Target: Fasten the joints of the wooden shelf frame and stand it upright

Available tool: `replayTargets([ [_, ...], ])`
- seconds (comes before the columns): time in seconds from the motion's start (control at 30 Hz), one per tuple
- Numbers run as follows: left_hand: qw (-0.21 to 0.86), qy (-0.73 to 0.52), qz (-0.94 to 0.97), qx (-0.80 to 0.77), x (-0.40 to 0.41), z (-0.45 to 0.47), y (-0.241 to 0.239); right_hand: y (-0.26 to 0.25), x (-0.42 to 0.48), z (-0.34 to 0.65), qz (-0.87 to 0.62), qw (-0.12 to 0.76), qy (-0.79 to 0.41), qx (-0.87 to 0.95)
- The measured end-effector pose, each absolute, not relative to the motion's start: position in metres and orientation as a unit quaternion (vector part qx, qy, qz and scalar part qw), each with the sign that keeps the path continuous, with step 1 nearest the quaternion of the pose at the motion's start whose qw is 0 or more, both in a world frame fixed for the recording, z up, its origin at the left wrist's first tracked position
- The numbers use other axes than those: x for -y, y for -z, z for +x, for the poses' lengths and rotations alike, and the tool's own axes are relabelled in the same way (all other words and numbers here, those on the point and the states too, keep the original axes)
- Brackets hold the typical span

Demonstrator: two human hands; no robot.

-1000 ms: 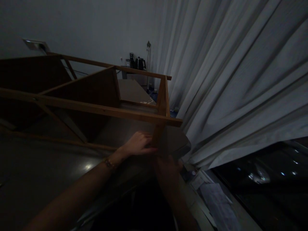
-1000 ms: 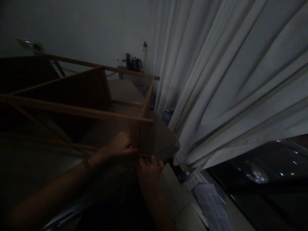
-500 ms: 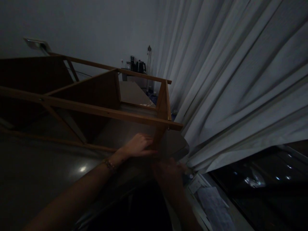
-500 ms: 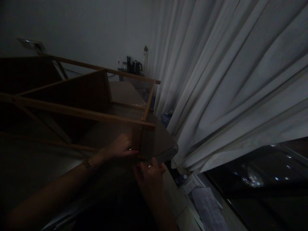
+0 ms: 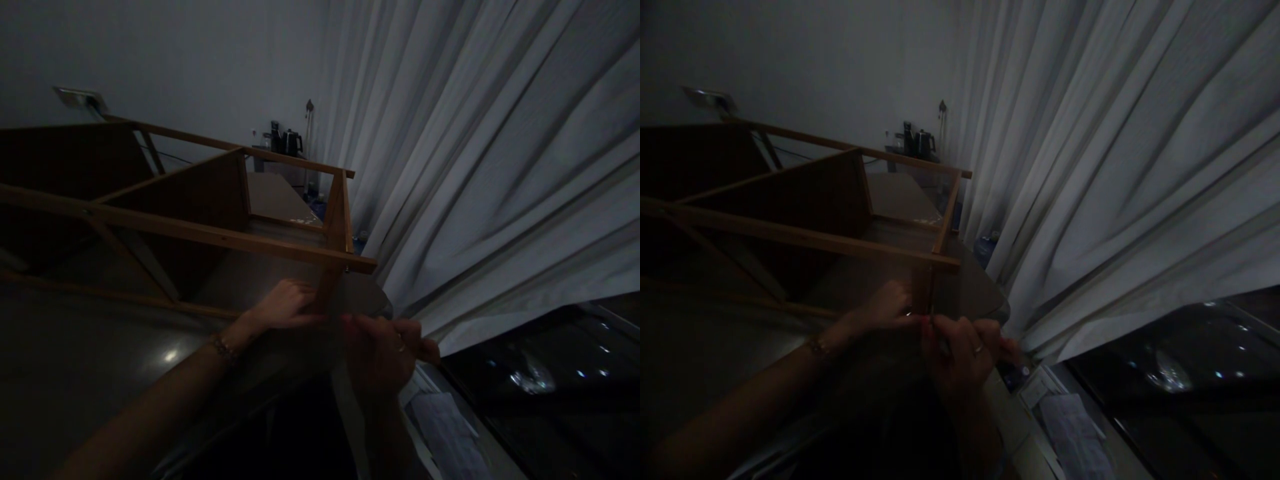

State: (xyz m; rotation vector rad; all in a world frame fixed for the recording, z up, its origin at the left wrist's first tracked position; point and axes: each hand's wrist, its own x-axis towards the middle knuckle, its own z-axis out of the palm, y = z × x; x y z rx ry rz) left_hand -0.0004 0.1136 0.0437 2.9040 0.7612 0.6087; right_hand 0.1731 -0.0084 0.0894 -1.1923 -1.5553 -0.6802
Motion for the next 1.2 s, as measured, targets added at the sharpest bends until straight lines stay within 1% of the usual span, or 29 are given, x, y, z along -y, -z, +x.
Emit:
replayTargets([
  [0.1, 0.042, -0.197, 0.948, -0.248, -0.114, -0.001, -0.044, -0.104, -0.007, 0.169, -0.455, 0.506, 0.321, 0.658],
  [0.2, 0.046, -0.193, 0.947, -0.251, -0.114, -0.001, -0.043, -0.113, -0.020, 0.166, -0.456, 0.502, 0.348, 0.647],
  [0.4, 0.055, -0.187, 0.947, -0.257, -0.112, -0.001, -0.045, -0.120, -0.034, 0.165, -0.466, 0.525, 0.319, 0.637],
  [0.53, 0.063, -0.180, 0.946, -0.262, -0.109, -0.002, -0.049, -0.118, -0.042, 0.168, -0.442, 0.542, 0.299, 0.649],
  [0.73, 0.058, -0.171, 0.942, -0.283, -0.101, -0.007, -0.064, -0.117, -0.046, 0.168, -0.438, 0.551, 0.330, 0.630],
  [0.8, 0.030, -0.172, 0.938, -0.300, -0.097, -0.013, -0.069, -0.117, -0.044, 0.168, -0.443, 0.546, 0.325, 0.633],
  [0.9, -0.060, -0.194, 0.928, -0.311, -0.090, -0.022, -0.073, -0.118, -0.041, 0.168, -0.448, 0.542, 0.317, 0.637],
  [0.97, -0.140, -0.240, 0.917, -0.285, -0.085, -0.027, -0.077, -0.117, -0.040, 0.169, -0.452, 0.542, 0.310, 0.637],
  [1.07, -0.250, -0.352, 0.879, -0.203, -0.076, -0.030, -0.090, -0.113, -0.040, 0.171, -0.460, 0.541, 0.302, 0.636],
  [1.2, -0.320, -0.446, 0.824, -0.143, -0.066, -0.029, -0.114, -0.111, -0.041, 0.173, -0.458, 0.546, 0.285, 0.640],
])
